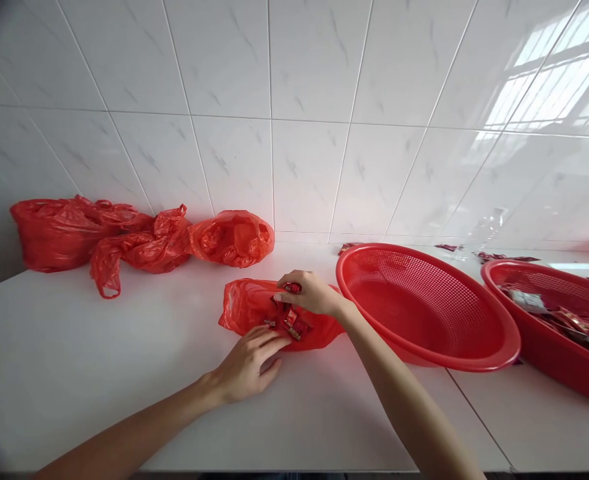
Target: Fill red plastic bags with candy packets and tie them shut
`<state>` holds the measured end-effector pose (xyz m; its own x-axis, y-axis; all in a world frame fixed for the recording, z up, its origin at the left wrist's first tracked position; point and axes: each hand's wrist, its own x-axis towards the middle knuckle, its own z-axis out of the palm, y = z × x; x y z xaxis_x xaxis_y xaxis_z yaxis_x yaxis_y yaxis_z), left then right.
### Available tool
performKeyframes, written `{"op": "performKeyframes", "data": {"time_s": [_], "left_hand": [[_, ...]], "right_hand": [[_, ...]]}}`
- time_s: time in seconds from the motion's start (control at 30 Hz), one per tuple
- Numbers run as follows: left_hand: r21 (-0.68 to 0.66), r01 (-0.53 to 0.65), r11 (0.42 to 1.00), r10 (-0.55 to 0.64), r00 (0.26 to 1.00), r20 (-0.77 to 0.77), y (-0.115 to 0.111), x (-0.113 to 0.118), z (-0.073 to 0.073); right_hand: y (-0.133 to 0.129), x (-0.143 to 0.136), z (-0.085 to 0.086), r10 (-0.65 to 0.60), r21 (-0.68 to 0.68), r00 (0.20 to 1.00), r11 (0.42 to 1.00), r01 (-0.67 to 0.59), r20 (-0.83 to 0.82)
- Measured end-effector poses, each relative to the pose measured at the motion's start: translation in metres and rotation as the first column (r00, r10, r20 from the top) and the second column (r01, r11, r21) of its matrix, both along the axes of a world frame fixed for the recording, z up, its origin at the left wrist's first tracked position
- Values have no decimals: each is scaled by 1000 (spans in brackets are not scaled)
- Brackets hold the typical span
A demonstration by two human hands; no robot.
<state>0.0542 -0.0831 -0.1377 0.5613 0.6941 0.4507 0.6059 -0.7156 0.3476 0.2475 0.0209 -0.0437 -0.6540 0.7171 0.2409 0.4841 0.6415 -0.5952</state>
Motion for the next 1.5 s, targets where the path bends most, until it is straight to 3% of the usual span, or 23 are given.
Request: {"op": "performKeyframes", "data": {"time_s": [0.2,0.33,0.43,0.53,0.63,0.77,0.97,1.27,1.4,1.5], "left_hand": [[8,-13,1000,12,999,34,0,1,-2],[-23,-20,1000,22,997,76,2,0,0],[-80,-36,996,46,991,123,10,-2,8],[-109,-53,993,70,986,154,24,-2,18],[-113,-87,990,98,991,88,42,1,26],[-187,-110,976,102,993,-53,65,3,28],[-189,-183,965,183,983,-18,85,-4,12],[-94,-193,977,201,975,90,76,-4,3],[-111,-111,988,131,971,199,72,-4,5],[-174,-22,985,84,930,357,69,-3,10]], "right_hand": [[-7,3,-7,-80,3,986,997,82,-149],[-18,11,-7,-121,-172,951,982,73,-283],[-23,17,-13,-152,-357,913,934,8,-378],[-22,20,-24,-183,-517,846,847,-123,-501],[-20,20,-32,-218,-594,794,776,-211,-567],[-22,21,-33,-226,-567,813,810,-149,-536],[-23,22,-41,-202,-521,851,848,-96,-485],[-22,16,-52,-232,-412,873,910,39,-430],[-19,16,-57,-269,-343,888,929,138,-372],[-19,16,-60,-241,-304,912,942,139,-331]]}}
